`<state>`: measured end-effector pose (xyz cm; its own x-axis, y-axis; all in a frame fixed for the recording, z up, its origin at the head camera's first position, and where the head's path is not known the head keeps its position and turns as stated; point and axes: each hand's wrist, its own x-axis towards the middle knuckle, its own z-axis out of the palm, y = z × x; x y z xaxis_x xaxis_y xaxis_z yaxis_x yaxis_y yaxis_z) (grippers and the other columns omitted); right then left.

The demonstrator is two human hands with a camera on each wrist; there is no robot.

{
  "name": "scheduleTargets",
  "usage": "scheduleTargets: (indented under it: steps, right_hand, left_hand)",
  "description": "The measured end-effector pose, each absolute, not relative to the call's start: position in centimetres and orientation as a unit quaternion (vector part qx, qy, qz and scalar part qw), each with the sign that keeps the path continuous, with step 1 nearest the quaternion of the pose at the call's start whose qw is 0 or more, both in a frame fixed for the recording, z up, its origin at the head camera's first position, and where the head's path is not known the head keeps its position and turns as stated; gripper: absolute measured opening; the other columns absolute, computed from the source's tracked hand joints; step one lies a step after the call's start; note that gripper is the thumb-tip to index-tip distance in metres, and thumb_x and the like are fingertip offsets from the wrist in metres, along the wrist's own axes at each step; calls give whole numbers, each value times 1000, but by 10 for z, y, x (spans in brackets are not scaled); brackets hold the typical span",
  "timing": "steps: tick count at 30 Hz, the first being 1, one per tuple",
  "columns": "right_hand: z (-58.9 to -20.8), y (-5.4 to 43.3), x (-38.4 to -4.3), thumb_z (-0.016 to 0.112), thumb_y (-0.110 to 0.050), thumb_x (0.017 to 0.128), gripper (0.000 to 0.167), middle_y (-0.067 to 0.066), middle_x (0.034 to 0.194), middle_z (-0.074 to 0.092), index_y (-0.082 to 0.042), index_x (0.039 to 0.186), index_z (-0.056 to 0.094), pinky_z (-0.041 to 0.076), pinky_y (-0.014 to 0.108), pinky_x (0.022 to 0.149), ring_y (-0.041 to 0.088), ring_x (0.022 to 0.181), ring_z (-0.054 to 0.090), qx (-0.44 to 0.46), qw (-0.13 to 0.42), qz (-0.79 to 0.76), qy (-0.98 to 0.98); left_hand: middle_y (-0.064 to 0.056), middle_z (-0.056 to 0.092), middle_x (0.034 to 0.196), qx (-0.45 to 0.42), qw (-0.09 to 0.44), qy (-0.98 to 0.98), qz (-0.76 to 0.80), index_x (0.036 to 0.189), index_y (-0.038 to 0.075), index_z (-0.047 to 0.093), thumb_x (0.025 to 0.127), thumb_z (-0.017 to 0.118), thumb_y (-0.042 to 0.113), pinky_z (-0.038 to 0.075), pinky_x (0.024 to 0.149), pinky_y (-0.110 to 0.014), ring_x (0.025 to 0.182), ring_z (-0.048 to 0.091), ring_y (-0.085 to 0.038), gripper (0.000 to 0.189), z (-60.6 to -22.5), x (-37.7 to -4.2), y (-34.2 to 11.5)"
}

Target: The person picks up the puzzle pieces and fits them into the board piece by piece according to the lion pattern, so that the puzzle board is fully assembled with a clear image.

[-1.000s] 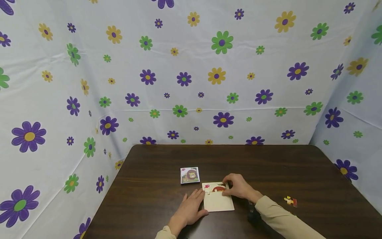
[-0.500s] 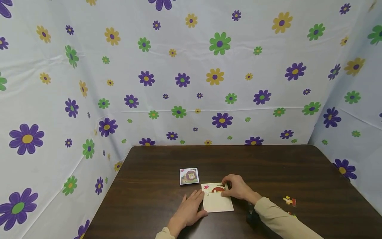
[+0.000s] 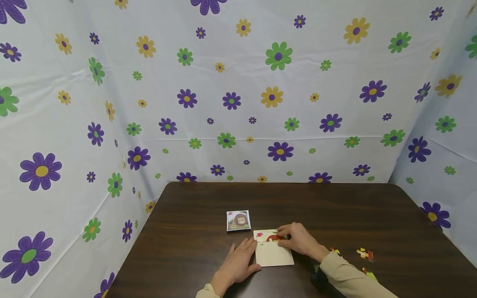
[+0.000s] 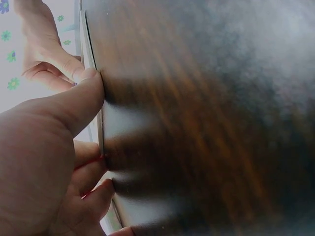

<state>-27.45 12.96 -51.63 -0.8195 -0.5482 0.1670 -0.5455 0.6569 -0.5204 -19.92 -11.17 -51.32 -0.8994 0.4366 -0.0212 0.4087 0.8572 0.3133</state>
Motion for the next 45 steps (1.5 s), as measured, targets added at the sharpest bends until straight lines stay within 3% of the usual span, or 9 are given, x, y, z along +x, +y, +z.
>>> scheduleTargets:
  steps: [8, 14, 25, 34, 45]
  right_hand:
    - [-519, 129, -271, 78, -21, 79, 25, 8, 107, 71, -7, 100, 77, 48, 48, 83, 28, 96, 64, -283, -13, -273, 919]
    - [-513, 136, -270, 78, -23, 80, 30, 11, 109, 70, -4, 103, 75, 52, 47, 81, 30, 98, 65, -286, 0, -295, 912]
    - [-486, 194, -278, 79, -31, 78, 44, 15, 107, 70, -1, 110, 71, 52, 52, 80, 36, 96, 65, -240, -23, -323, 915]
    - [-487, 225, -268, 83, -29, 74, 50, 17, 112, 68, -1, 113, 69, 49, 56, 84, 40, 104, 62, -237, 22, -295, 925]
    - [-497, 231, -255, 88, -30, 64, 40, 26, 121, 60, -9, 94, 72, 44, 62, 86, 50, 108, 55, -272, 46, -270, 922]
  left_hand:
    - [-10, 46, 145, 223, 42, 963, 148, 139, 7, 49, 85, 68, 45, 35, 99, -61, 134, 42, -30, 68, -516, -199, -110]
    - [-9, 46, 145, 218, 53, 962, 156, 140, 8, 48, 85, 67, 47, 35, 99, -61, 134, 40, -29, 70, -521, -197, -108]
    - [-11, 46, 144, 224, 41, 961, 157, 139, 6, 49, 85, 68, 45, 35, 99, -62, 134, 41, -30, 69, -517, -196, -111]
    - [-12, 47, 144, 227, 38, 960, 158, 139, 6, 49, 85, 69, 44, 35, 99, -62, 133, 42, -32, 69, -515, -198, -113]
    - [-12, 46, 144, 230, 40, 959, 160, 139, 5, 49, 85, 68, 44, 34, 99, -62, 133, 41, -32, 69, -514, -200, -113]
